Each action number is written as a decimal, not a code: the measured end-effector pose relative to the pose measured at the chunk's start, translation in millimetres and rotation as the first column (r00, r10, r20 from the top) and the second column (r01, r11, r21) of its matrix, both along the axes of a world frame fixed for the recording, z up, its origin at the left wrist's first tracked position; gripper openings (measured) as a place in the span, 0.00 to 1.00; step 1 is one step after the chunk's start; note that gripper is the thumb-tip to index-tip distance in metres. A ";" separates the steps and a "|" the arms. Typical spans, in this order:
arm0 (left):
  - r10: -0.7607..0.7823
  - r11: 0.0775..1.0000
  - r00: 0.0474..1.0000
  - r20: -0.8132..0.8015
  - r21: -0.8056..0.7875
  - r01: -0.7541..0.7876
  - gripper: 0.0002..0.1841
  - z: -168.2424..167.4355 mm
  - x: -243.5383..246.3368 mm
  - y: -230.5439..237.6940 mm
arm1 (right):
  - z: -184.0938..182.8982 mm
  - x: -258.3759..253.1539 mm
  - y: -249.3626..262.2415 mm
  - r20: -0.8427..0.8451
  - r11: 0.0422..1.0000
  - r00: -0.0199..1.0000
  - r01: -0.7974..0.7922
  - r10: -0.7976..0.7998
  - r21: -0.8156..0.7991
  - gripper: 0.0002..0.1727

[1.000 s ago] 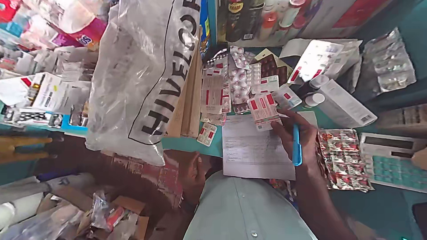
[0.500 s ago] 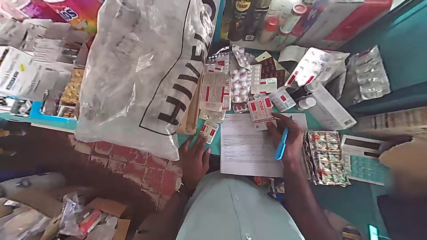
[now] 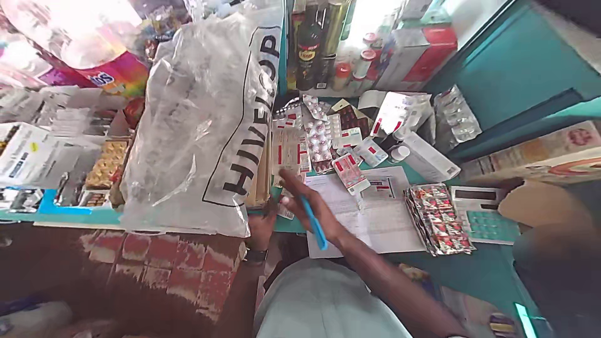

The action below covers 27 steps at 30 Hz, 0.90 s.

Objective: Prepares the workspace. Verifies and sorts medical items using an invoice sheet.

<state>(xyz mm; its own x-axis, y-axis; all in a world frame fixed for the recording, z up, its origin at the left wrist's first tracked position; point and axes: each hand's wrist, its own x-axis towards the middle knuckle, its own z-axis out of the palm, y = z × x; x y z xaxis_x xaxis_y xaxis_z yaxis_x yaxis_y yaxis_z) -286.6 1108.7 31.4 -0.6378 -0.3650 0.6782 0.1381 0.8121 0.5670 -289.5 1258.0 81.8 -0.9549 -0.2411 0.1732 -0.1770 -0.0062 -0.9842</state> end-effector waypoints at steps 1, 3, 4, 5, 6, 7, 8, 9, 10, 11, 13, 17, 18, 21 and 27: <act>-0.016 1.000 1.000 0.001 0.003 0.016 0.66 -1.3 0.8 -4.3 | 0.9 -4.9 -12.0 -0.006 0.999 0.999 -0.040 0.040 -0.034 0.34; -0.005 1.000 0.999 -0.047 -0.018 0.004 0.64 -0.8 0.7 -12.8 | 1.7 -9.8 -32.0 -0.032 0.997 0.997 -0.064 0.063 -0.043 0.33; 0.011 0.999 0.999 -0.046 -0.037 -0.012 0.62 1.1 1.9 -16.6 | 1.3 -9.9 -39.5 -0.052 0.997 0.996 -0.069 0.067 -0.033 0.33; 0.052 0.996 0.997 -0.062 -0.071 -0.056 0.59 1.8 2.3 -19.5 | 1.1 -9.1 -45.0 -0.061 0.997 0.995 -0.074 0.074 -0.013 0.35; 0.060 0.994 0.997 -0.056 -0.083 -0.064 0.57 3.7 3.4 -21.8 | 0.2 -7.9 -49.0 -0.051 0.997 0.995 -0.083 0.083 0.009 0.37; 0.052 0.994 0.997 -0.058 -0.093 -0.057 0.55 5.6 3.6 -23.6 | -0.9 -7.2 -52.3 -0.033 0.996 0.996 -0.087 0.088 0.025 0.39; 0.037 0.994 0.998 -0.048 -0.098 -0.041 0.54 6.7 3.9 -25.8 | -1.7 -7.0 -54.7 -0.019 0.995 0.995 -0.094 0.095 0.031 0.40; 0.036 0.992 0.998 -0.048 -0.119 -0.041 0.55 6.0 3.4 -28.3 | -2.4 -7.3 -56.0 -0.011 0.994 0.994 -0.105 0.105 0.025 0.40; 0.047 0.989 0.999 -0.020 -0.139 -0.049 0.56 4.3 3.4 -30.4 | -3.4 -8.5 -56.0 -0.012 0.993 0.993 -0.117 0.117 0.011 0.40; 0.070 0.982 0.997 -0.017 -0.175 -0.072 0.58 1.3 2.3 -32.0 | -2.9 -9.6 -54.3 -0.012 0.992 0.992 -0.128 0.128 0.002 0.40; 0.079 0.975 0.997 -0.011 -0.206 -0.079 0.60 -2.5 1.9 -33.2 | 1.7 -11.2 -44.0 0.007 0.988 0.988 -0.155 0.155 -0.002 0.39; 0.104 0.964 0.994 -0.046 -0.240 -0.112 0.67 -0.9 0.2 -31.6 | 5.2 -19.4 -9.1 0.024 0.967 0.990 0.129 -0.138 0.221 0.22; 0.087 0.971 0.995 -0.041 -0.220 -0.094 0.67 -2.5 0.6 -32.1 | 1.8 -25.4 0.5 -0.048 0.904 0.963 0.264 -0.264 0.338 0.17; -0.069 0.992 0.996 -0.053 -0.113 0.063 0.62 -7.0 5.3 -39.1 | -3.7 -52.3 18.6 -0.242 0.654 0.866 0.491 -0.437 0.575 0.12; -0.246 0.968 0.964 -0.106 0.018 0.249 0.48 -15.1 44.7 -57.9 | 3.3 -80.8 -2.1 -0.027 0.500 0.884 0.290 -0.468 0.816 0.19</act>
<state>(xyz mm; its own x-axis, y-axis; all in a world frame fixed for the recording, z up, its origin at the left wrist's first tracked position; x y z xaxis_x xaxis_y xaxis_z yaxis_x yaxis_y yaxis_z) -241.9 1050.8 16.3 -0.6387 -0.2268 0.7353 0.3910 0.7274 0.5640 -370.3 1256.0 85.0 -0.9773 0.1997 -0.0711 0.2042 0.7969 -0.5685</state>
